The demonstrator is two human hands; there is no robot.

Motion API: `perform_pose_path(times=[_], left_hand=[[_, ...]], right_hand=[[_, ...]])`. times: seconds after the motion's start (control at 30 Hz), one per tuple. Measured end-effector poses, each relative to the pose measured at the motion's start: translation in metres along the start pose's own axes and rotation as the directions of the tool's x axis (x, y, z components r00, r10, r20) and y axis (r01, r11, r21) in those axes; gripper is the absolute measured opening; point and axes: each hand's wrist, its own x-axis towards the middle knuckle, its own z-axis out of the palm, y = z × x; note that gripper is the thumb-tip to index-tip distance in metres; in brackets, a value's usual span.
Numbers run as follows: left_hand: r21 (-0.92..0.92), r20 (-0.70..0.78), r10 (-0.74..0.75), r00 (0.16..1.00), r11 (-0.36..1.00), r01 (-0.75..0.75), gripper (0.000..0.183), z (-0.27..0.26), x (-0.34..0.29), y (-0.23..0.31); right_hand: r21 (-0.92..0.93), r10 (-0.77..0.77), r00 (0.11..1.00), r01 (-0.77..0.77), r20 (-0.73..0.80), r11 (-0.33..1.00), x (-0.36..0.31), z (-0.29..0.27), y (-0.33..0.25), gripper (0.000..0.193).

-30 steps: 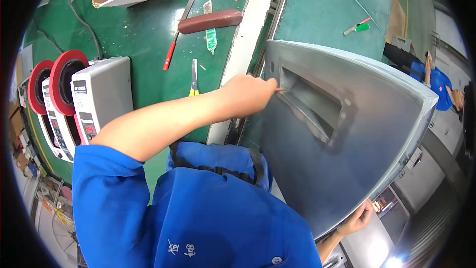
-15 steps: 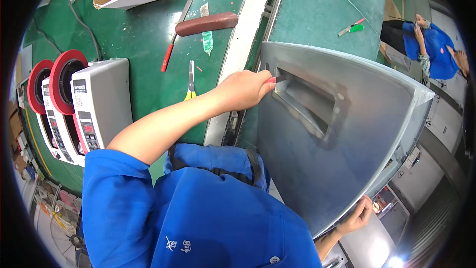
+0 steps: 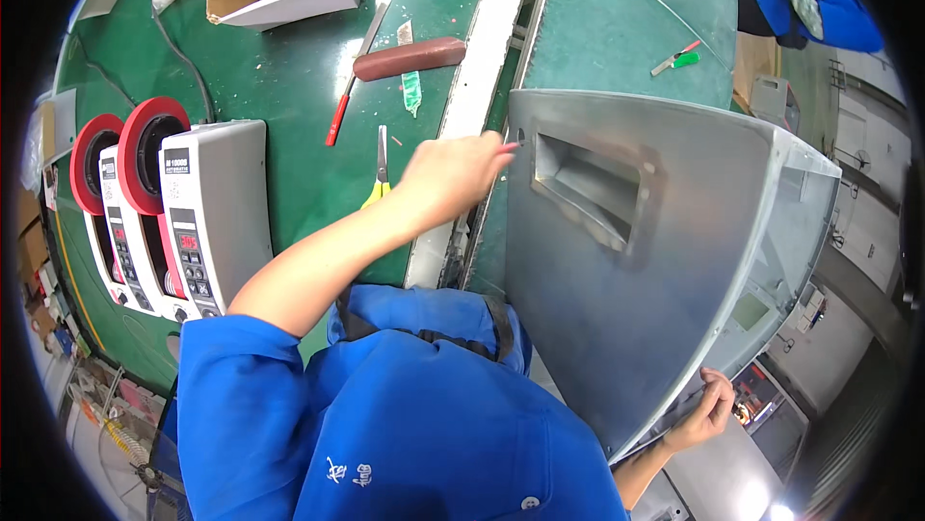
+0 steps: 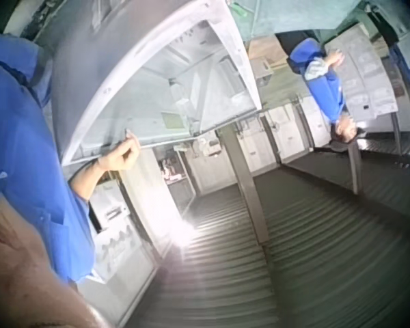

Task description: Deburring the edges of a metal cabinet using a hand tool.

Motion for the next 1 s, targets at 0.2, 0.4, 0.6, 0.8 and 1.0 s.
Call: perform_pose_path(times=[0.2, 0.4, 0.6, 0.8, 1.0], left_hand=[[0.277, -0.060, 0.076, 0.995, 0.959, -0.056, 0.023, 0.011, 0.011, 0.014], [0.313, -0.153, 0.011, 0.988, 0.949, 0.038, 0.019, -0.001, -0.024, -0.009], [0.282, -0.202, 0.207, 0.957, 0.948, -0.146, 0.022, 0.020, -0.001, 0.009], [0.356, -0.116, 0.318, 0.941, 0.898, -0.260, 0.021, 0.003, 0.013, -0.002], [0.396, 0.085, 0.278, 0.957, 0.872, -0.288, 0.026, -0.004, 0.029, -0.006]], right_hand=[[0.108, -0.045, 0.999, 0.043, 0.020, 0.993, -0.004, -0.005, 0.007, 0.016], [0.089, -0.050, 0.996, 0.056, -0.069, 0.994, -0.004, -0.003, 0.006, 0.016], [0.162, -0.106, 0.991, 0.118, -0.083, 0.980, -0.003, -0.003, 0.011, 0.014], [0.166, -0.093, 0.990, 0.110, -0.105, 0.980, -0.007, -0.004, 0.013, 0.015], [0.174, -0.134, 0.987, 0.148, -0.093, 0.973, -0.005, -0.004, 0.013, 0.014]])
